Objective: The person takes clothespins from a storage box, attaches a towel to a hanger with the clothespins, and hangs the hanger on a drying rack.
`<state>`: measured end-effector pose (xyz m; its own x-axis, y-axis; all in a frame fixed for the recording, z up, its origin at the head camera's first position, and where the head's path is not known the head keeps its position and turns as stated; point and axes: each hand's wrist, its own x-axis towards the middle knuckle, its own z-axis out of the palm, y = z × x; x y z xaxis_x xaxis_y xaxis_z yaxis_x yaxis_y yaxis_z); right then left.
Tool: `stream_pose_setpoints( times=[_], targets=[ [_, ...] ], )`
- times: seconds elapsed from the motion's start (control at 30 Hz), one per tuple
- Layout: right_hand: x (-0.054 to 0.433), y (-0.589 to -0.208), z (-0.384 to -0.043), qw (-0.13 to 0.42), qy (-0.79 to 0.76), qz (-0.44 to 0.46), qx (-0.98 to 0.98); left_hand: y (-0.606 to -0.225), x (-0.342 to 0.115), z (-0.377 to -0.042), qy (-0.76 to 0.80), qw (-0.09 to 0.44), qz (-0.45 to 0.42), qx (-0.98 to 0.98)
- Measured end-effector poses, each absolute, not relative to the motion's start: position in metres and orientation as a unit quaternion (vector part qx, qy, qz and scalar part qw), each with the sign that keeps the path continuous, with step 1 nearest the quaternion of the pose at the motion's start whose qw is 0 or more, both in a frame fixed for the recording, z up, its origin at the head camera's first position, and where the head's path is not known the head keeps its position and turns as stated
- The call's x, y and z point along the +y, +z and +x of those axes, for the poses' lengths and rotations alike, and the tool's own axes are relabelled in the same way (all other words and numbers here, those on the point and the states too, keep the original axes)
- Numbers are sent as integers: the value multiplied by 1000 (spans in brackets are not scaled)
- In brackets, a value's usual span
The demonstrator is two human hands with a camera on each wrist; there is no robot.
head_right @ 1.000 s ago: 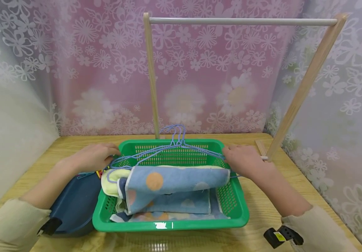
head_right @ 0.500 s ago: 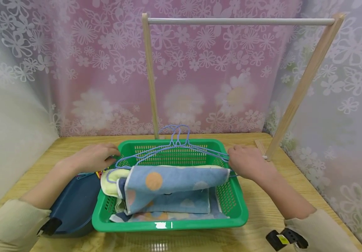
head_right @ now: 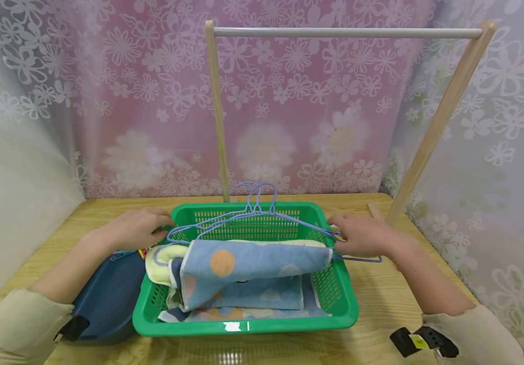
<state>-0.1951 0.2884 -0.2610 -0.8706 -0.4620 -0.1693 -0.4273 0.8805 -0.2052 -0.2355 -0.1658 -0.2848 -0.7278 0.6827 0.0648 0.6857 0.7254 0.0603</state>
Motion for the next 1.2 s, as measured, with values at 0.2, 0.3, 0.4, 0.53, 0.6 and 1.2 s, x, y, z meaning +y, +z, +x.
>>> stream_pose_setpoints(
  times=[0.2, 0.3, 0.4, 0.53, 0.6, 1.2],
  targets=[
    [291, -259, -195, 152, -101, -257, 949, -284, -166, -236, -39, 13, -367, -929],
    [290, -261, -195, 159, -97, -257, 948, -283, -166, -236, -39, 9, -365, -930],
    [288, -263, -194, 147, -79, -255, 952, -283, -165, -236, -39, 8, -365, -930],
    [287, -265, -194, 114, -56, -255, 959, -284, -166, -235, -37, 14, -367, -929],
    [287, -265, -193, 99, -51, -256, 960, -284, -166, -235, -37, 15, -368, -929],
    [293, -254, -196, 115, -49, -250, 960, -283, -166, -234, -33, 9, -365, -930]
  ],
)
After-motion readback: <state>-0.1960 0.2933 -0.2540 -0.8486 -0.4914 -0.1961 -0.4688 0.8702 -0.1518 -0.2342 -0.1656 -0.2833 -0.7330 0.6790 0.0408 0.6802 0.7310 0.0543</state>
